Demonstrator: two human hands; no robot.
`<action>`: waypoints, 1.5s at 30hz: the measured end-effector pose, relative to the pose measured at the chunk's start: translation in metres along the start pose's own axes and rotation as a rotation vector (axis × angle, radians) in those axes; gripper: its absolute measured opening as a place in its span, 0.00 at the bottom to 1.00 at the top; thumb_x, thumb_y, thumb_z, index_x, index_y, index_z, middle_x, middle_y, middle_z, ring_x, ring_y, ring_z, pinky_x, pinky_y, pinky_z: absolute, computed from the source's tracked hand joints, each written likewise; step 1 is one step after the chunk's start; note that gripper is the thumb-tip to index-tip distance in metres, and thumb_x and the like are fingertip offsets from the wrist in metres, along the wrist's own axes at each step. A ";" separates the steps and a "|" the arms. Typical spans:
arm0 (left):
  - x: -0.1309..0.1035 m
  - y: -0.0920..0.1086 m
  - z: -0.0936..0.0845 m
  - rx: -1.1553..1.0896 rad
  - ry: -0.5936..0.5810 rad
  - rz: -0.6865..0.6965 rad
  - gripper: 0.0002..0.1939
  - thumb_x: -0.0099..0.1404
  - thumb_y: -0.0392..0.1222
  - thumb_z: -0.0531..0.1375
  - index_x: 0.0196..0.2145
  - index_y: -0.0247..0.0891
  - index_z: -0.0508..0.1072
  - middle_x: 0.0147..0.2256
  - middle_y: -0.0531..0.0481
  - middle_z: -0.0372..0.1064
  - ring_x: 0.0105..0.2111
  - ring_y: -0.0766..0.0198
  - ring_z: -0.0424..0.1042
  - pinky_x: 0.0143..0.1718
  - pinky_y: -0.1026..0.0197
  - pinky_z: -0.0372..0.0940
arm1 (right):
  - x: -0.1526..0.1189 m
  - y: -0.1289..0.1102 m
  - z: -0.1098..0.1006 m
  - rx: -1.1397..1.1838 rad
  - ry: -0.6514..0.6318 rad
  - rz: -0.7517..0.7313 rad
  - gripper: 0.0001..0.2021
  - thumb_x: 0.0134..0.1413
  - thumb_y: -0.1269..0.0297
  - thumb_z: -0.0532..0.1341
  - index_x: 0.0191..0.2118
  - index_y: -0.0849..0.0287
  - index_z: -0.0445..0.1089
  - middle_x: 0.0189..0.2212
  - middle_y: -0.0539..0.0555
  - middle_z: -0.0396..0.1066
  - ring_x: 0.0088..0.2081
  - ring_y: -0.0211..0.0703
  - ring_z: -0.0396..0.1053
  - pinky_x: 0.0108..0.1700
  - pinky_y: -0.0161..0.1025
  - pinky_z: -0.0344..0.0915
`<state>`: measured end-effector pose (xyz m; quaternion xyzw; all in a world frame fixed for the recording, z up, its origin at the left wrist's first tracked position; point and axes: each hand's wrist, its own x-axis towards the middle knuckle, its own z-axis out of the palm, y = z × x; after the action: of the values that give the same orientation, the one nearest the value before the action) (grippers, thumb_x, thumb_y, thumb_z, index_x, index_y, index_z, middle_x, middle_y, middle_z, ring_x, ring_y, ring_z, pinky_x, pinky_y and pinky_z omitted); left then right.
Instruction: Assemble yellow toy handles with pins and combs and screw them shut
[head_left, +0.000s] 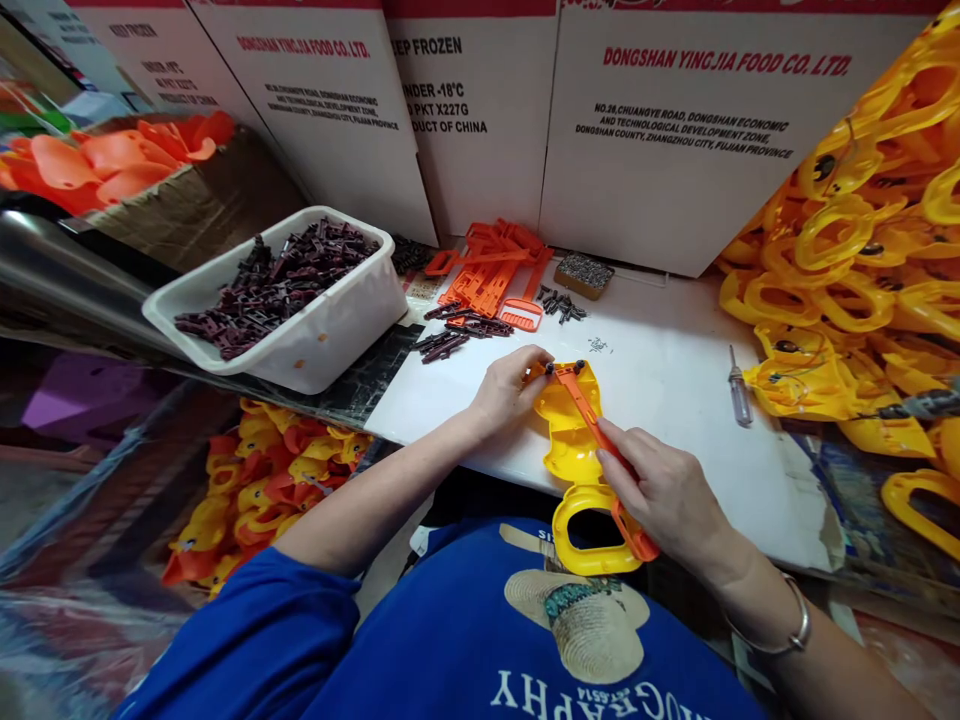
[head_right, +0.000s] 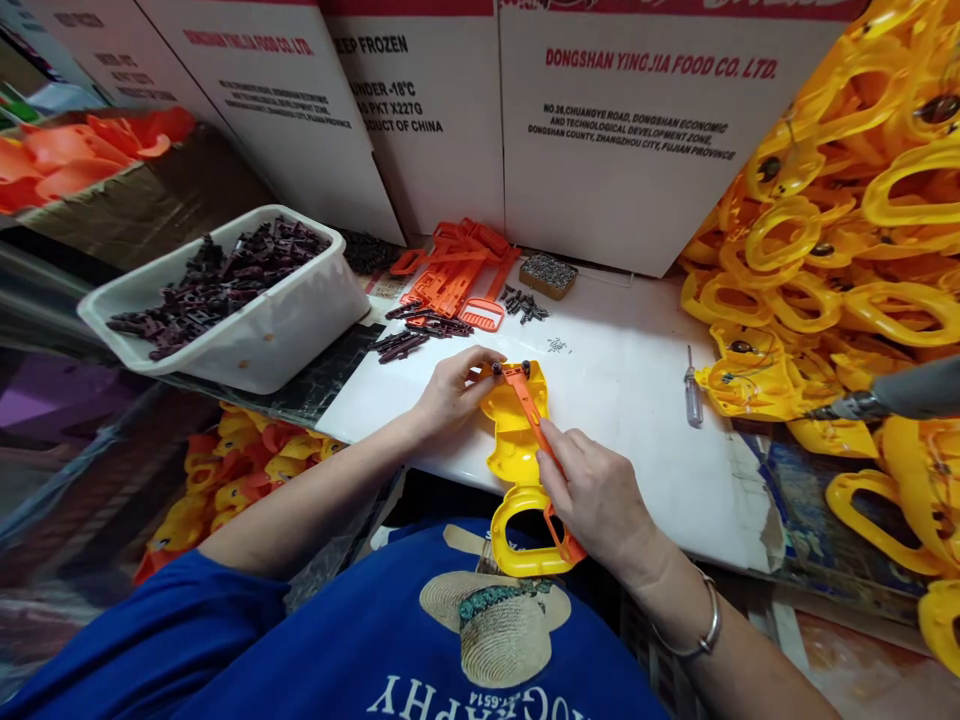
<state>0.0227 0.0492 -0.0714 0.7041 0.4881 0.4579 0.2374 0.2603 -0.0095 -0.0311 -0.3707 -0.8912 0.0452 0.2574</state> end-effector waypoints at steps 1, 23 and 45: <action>0.000 0.000 0.000 -0.001 -0.004 0.008 0.05 0.68 0.36 0.60 0.42 0.37 0.75 0.39 0.47 0.78 0.38 0.63 0.76 0.39 0.63 0.71 | 0.001 -0.001 -0.001 0.041 -0.001 0.021 0.19 0.72 0.66 0.53 0.53 0.74 0.76 0.30 0.56 0.77 0.29 0.41 0.76 0.32 0.38 0.72; 0.006 -0.005 -0.004 0.035 -0.063 0.144 0.03 0.67 0.34 0.62 0.38 0.38 0.75 0.41 0.44 0.79 0.40 0.61 0.78 0.43 0.59 0.74 | 0.009 -0.011 -0.014 0.320 -0.049 0.336 0.19 0.66 0.61 0.58 0.53 0.66 0.79 0.27 0.54 0.77 0.25 0.39 0.72 0.29 0.37 0.69; 0.014 -0.005 -0.006 0.126 -0.138 0.277 0.04 0.70 0.35 0.63 0.37 0.36 0.78 0.43 0.41 0.80 0.40 0.61 0.81 0.43 0.61 0.75 | 0.005 -0.025 -0.002 -0.351 -0.073 -0.015 0.19 0.67 0.71 0.53 0.53 0.72 0.77 0.24 0.53 0.73 0.20 0.40 0.68 0.21 0.38 0.59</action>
<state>0.0161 0.0636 -0.0665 0.8079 0.3966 0.4052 0.1605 0.2423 -0.0244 -0.0199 -0.4015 -0.8969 -0.0994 0.1565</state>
